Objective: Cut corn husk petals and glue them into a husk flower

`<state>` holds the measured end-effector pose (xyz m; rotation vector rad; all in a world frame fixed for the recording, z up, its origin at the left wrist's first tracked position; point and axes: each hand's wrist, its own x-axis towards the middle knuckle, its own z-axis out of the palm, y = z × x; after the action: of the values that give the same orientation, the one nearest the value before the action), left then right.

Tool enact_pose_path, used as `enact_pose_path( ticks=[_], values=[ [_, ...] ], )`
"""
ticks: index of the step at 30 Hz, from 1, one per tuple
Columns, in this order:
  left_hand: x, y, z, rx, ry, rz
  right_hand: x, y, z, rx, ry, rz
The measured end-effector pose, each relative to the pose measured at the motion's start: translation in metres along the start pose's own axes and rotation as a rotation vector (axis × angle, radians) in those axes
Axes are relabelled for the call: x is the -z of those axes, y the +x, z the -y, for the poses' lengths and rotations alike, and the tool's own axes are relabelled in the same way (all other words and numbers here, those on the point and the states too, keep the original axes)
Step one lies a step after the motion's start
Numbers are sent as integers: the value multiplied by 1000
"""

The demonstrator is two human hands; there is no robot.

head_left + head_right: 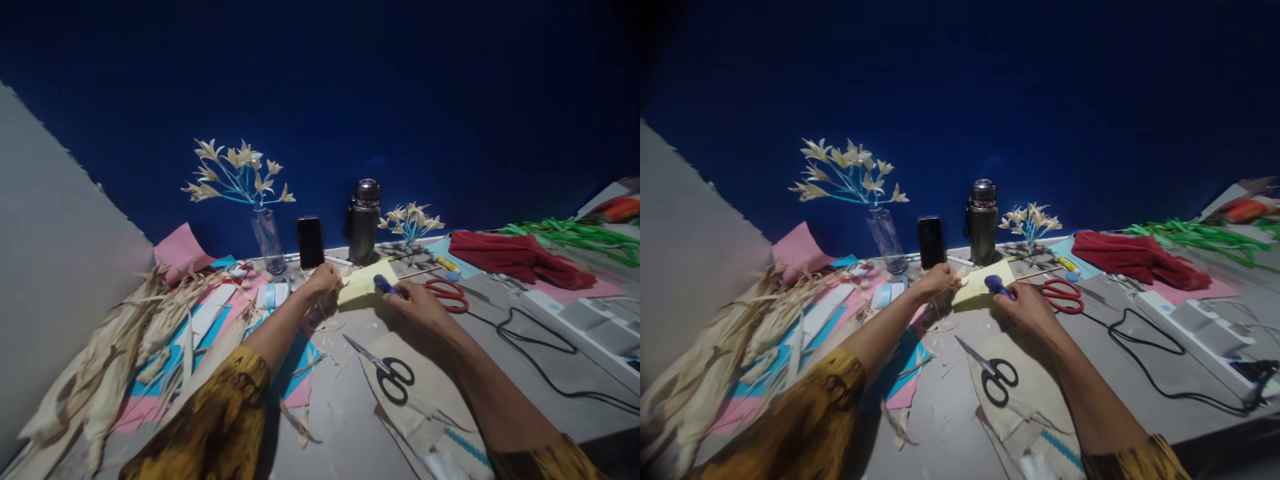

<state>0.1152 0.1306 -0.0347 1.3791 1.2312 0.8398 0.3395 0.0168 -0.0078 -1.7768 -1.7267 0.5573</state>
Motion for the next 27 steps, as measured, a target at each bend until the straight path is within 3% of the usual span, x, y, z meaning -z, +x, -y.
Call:
enact_pose_path(
  ticks=[4, 6, 8, 12, 15, 18, 22, 27],
  values=[
    [1, 2, 3, -6, 9, -9, 19, 6, -11, -58, 383, -198],
    [3, 0, -1, -46, 5, -43, 28, 7, -11, -44, 525, -231],
    [6, -7, -7, -117, -3, -106, 32, 4, -8, -28, 748, -145],
    [15, -43, -19, -274, -7, -186, 28, -10, 5, -35, 1063, 166],
    [19, -78, -21, -333, 22, -209, 19, -21, 11, 1, 1086, 331],
    [21, -104, -16, -397, 112, -253, 12, -28, 14, 73, 1029, 399],
    [23, -115, -8, -404, 158, -283, 7, -31, 19, 95, 1037, 392],
    [21, -118, -6, -356, 154, -226, 4, -34, 25, 96, 994, 440]
  ],
)
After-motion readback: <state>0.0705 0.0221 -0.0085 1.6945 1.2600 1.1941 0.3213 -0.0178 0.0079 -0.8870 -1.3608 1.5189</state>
